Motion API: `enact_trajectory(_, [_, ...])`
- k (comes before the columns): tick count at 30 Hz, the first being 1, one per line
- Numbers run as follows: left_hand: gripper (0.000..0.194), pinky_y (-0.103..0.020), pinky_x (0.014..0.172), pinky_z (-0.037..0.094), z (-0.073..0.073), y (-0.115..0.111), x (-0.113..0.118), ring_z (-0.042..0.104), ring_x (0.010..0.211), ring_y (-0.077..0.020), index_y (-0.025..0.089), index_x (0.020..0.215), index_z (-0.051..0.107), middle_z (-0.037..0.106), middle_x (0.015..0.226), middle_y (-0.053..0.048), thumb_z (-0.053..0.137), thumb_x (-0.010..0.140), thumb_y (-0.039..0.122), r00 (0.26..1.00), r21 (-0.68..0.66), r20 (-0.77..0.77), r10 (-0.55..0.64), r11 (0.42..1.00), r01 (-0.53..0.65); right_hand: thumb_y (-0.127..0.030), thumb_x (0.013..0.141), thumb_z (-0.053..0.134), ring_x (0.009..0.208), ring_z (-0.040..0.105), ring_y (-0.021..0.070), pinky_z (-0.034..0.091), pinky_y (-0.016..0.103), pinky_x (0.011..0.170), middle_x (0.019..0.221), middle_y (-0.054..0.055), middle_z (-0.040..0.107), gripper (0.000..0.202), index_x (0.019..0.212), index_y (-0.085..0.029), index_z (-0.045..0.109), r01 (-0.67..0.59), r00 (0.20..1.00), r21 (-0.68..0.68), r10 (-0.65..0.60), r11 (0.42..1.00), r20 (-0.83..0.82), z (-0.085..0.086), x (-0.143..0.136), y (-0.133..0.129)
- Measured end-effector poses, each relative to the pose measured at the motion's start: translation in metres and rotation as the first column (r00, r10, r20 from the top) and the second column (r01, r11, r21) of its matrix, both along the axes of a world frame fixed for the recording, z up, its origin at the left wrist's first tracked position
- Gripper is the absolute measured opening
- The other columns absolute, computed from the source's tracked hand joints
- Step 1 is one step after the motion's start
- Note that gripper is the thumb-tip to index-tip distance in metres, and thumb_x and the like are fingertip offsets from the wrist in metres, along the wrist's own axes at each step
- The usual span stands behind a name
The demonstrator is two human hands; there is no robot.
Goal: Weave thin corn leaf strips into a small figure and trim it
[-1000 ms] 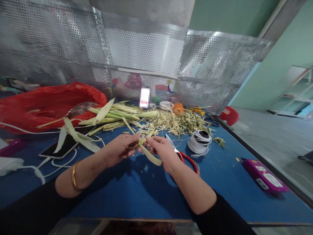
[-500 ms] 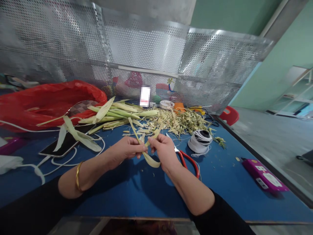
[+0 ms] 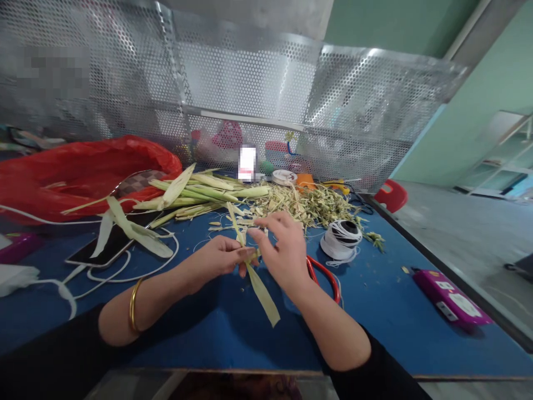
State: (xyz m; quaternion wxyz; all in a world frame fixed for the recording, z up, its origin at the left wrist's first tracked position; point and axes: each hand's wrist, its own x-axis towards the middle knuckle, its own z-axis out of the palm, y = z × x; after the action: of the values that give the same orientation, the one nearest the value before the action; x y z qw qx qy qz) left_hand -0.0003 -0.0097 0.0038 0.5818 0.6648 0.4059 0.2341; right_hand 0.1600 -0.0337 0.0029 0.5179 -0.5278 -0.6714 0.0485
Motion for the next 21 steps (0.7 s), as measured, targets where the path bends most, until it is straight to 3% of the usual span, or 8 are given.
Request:
enact_trajectory(1, [0.031, -0.024, 0.049, 0.027, 0.000, -0.001, 0.001, 0.038, 0.046, -0.0089, 0.014, 0.059, 0.070, 0.061, 0.052, -0.001, 0.058, 0.076, 0.038, 1.000, 0.005, 0.000, -0.007, 1.000, 0.007, -0.034, 0.082, 0.061, 0.079, 0.059, 0.0192, 0.048, 0.032, 0.072, 0.084, 0.005, 0.062, 0.016, 0.079, -0.021, 0.070, -0.116, 0.993, -0.119, 0.113, 0.986, -0.035, 0.000, -0.003, -0.002])
enact_trajectory(3, [0.032, -0.023, 0.049, 0.028, 0.000, -0.003, 0.002, 0.038, 0.045, -0.0088, 0.015, 0.049, 0.065, 0.059, 0.048, 0.000, 0.055, 0.076, 0.030, 1.000, 0.027, -0.011, -0.016, 0.999, 0.017, -0.035, 0.080, 0.062, 0.059, 0.054, 0.0141, 0.045, 0.026, 0.055, 0.067, 0.001, 0.059, 0.019, 0.070, -0.019, 0.067, -0.308, 0.944, -0.340, 0.242, 0.888, -0.223, -0.002, -0.009, -0.004])
enact_trajectory(5, [0.028, -0.023, 0.049, 0.027, 0.000, -0.004, 0.002, 0.038, 0.044, -0.0085, 0.015, 0.052, 0.068, 0.058, 0.046, 0.001, 0.054, 0.075, 0.025, 0.999, 0.041, -0.023, -0.030, 0.999, 0.031, -0.038, 0.076, 0.065, 0.047, 0.046, 0.0103, 0.039, 0.023, 0.045, 0.056, -0.003, 0.053, 0.022, 0.069, -0.018, 0.063, -0.414, 0.875, -0.439, 0.215, 0.797, -0.434, -0.005, -0.013, -0.004])
enact_trajectory(6, [0.026, -0.022, 0.048, 0.027, 0.000, -0.005, 0.003, 0.038, 0.043, -0.0085, 0.015, 0.056, 0.070, 0.058, 0.045, 0.001, 0.055, 0.075, 0.026, 0.999, 0.039, -0.021, -0.039, 0.998, 0.040, -0.040, 0.074, 0.067, 0.043, 0.043, 0.0092, 0.037, 0.022, 0.042, 0.053, -0.005, 0.050, 0.023, 0.068, -0.018, 0.061, -0.437, 0.841, -0.449, 0.178, 0.779, -0.511, -0.006, -0.013, -0.004])
enact_trajectory(9, [0.024, -0.022, 0.047, 0.028, 0.000, -0.005, 0.003, 0.040, 0.043, -0.0082, 0.014, 0.061, 0.074, 0.060, 0.047, 0.001, 0.061, 0.073, 0.031, 0.999, 0.007, 0.005, -0.051, 0.999, 0.051, -0.039, 0.070, 0.070, 0.044, 0.039, 0.0080, 0.033, 0.021, 0.041, 0.052, -0.007, 0.044, 0.026, 0.063, -0.018, 0.055, -0.397, 0.806, -0.399, 0.106, 0.827, -0.582, -0.007, -0.013, -0.002])
enact_trajectory(13, [0.023, -0.022, 0.047, 0.029, -0.001, -0.005, 0.003, 0.040, 0.044, -0.0081, 0.014, 0.063, 0.075, 0.061, 0.048, 0.000, 0.065, 0.070, 0.033, 0.998, -0.025, 0.017, -0.064, 0.998, 0.064, -0.032, 0.071, 0.066, 0.053, 0.036, 0.0090, 0.031, 0.021, 0.046, 0.055, -0.006, 0.042, 0.022, 0.060, -0.018, 0.053, -0.273, 0.859, -0.297, 0.093, 0.915, -0.503, -0.008, -0.014, -0.002])
enact_trajectory(21, [0.029, -0.023, 0.054, 0.034, -0.005, -0.007, 0.002, 0.046, 0.049, -0.0106, 0.015, 0.047, 0.068, 0.062, 0.047, -0.002, 0.062, 0.070, 0.031, 0.987, 0.076, 0.017, -0.163, 0.984, 0.161, -0.027, 0.074, 0.062, 0.059, 0.042, 0.0118, 0.035, 0.024, 0.058, 0.059, -0.004, 0.046, 0.021, 0.058, -0.019, 0.051, -0.208, 0.921, -0.227, 0.113, 0.951, -0.373, -0.011, -0.018, -0.002])
